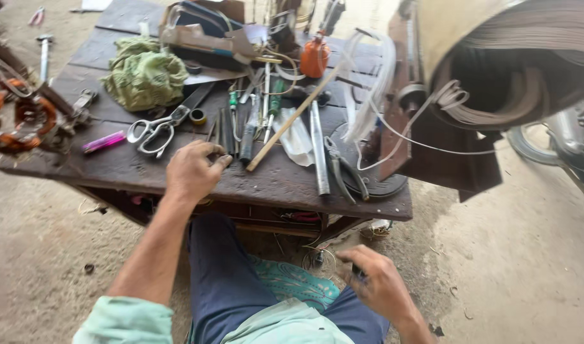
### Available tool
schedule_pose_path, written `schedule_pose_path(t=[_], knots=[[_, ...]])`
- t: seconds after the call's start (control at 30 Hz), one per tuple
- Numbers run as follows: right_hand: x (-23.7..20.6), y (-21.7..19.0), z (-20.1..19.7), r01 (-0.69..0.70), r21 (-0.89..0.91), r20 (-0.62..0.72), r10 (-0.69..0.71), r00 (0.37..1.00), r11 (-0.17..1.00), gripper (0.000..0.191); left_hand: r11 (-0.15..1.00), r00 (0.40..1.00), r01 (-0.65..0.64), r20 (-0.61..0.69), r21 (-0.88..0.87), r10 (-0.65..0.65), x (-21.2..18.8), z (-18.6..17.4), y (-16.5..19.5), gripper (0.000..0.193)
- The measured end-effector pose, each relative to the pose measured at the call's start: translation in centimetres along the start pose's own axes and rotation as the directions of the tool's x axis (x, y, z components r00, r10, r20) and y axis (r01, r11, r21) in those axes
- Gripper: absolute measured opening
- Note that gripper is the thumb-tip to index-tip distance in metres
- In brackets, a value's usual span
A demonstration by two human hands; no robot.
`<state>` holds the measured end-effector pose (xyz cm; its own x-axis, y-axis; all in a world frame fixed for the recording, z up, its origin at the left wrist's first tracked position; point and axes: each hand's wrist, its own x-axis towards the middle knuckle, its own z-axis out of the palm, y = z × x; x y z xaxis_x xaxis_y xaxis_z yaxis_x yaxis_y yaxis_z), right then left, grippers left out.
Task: The person winds white wire onto a cylindrical metal core mounted on a wooden stand. They pull the wire from a coil, wrap it around the core, and use a wooden stick to press the layers down. The person also uses a metal tool to adjust the wire and a cloth to wipe the core.
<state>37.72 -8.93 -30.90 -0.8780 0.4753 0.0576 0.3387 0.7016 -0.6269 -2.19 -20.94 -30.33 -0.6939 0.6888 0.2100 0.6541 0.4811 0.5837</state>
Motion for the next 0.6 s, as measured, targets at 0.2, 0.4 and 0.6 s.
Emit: schedule_pose_path(t=[0.2,0.4,0.6], knots=[[-1.3,0.7,0.8,-0.160,-0.019,0.096,0.161,0.982,0.987,0.038,0.961,0.987,0.160,-0.047,0.225,-0.153,1.2,2.2,-0.7,0.046],[-1.1,1.4,1.8,-0.204,-0.025,0.235,0.204,0.950,0.979,0.043,0.936,0.969,0.240,0.002,0.256,-0.249,1.6,2.6,-0.3,0.039],[-0.4,0.8,2.5,-0.274,-0.065,0.349,0.279,0.895,0.960,0.047,0.935,0.938,0.347,-0.009,0.072,-0.347,1.9,2.2,-0.5,0.027]])
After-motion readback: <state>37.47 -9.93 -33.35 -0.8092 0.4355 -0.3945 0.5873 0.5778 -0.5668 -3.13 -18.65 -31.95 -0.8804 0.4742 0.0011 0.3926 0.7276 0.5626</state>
